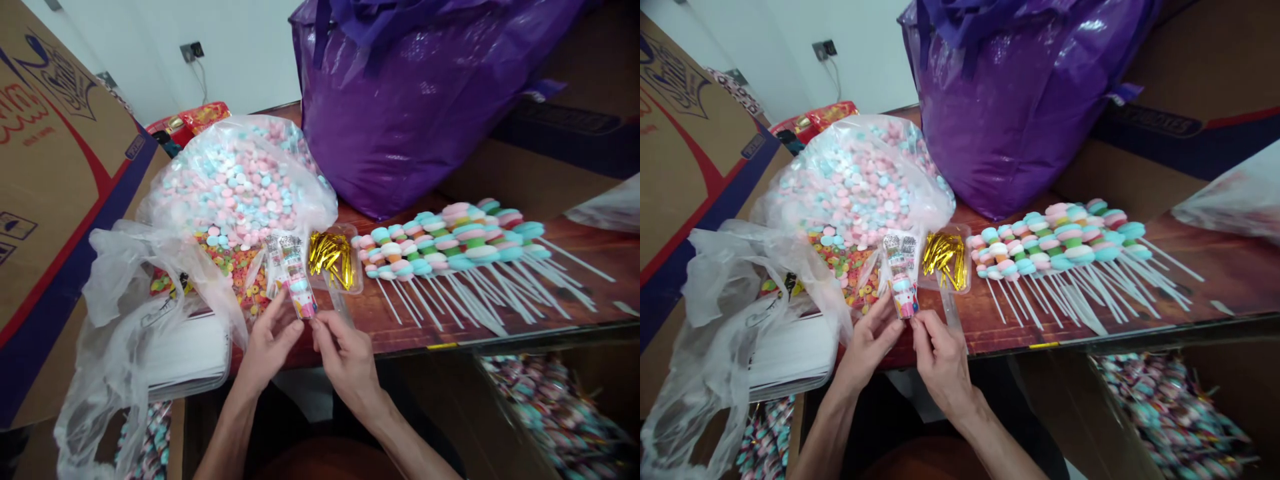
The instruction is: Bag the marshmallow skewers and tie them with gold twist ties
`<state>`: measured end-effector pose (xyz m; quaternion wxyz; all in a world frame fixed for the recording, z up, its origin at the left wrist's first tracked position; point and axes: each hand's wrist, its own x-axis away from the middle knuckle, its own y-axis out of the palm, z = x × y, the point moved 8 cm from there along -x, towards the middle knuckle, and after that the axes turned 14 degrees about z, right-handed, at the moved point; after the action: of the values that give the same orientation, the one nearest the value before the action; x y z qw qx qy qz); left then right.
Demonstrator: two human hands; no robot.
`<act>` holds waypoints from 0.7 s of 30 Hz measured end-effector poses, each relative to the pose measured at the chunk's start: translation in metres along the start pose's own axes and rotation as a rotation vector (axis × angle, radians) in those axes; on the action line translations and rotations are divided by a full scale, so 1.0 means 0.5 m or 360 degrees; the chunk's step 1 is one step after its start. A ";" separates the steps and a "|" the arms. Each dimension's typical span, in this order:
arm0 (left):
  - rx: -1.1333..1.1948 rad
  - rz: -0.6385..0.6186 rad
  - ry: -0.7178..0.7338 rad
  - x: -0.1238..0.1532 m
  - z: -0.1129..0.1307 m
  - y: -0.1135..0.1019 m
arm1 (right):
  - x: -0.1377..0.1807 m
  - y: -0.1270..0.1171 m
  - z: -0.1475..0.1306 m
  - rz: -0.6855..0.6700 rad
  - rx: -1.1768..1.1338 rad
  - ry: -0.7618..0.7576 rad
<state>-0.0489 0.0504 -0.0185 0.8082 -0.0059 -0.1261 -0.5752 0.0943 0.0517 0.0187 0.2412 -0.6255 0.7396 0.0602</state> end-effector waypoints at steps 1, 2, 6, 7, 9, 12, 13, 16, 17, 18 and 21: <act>0.0210 0.0074 -0.0131 -0.005 -0.004 -0.003 | 0.002 0.000 -0.005 0.0009 0.0042 -0.0077; 0.0379 0.0129 -0.0239 -0.009 -0.008 0.000 | 0.003 0.002 -0.010 0.0013 0.0077 -0.0145; 0.0593 0.0152 -0.0410 -0.020 -0.013 0.033 | 0.006 0.012 -0.023 0.0031 0.0152 -0.0317; 0.0600 0.0137 -0.0420 -0.021 -0.014 0.041 | 0.005 0.013 -0.022 0.0033 0.0145 -0.0313; 0.0617 0.0128 -0.0411 -0.020 -0.017 0.051 | 0.004 0.017 -0.014 0.0020 0.0112 -0.0247; 0.0584 0.0125 -0.0348 -0.015 -0.021 0.055 | 0.001 0.022 0.009 -0.0026 0.0052 -0.0046; 0.0558 0.0126 -0.0326 -0.013 -0.022 0.055 | 0.001 0.024 0.019 -0.0049 0.0017 0.0049; 0.0520 0.0163 -0.0278 -0.006 -0.024 0.055 | 0.001 0.030 0.046 -0.0089 -0.0137 0.0366; 0.0528 0.0185 -0.0264 -0.004 -0.024 0.056 | 0.000 0.033 0.052 -0.0099 -0.0193 0.0459; 0.0542 0.0207 -0.0248 -0.003 -0.022 0.056 | 0.000 0.036 0.058 -0.0109 -0.0243 0.0549; 0.0580 0.0210 -0.0206 -0.001 -0.014 0.057 | 0.001 0.052 0.071 -0.0151 -0.0447 0.0865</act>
<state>-0.0211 0.0592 -0.0215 0.8221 0.0953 -0.2790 -0.4871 0.0793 0.0706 -0.0183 -0.0518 -0.6797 0.7314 -0.0191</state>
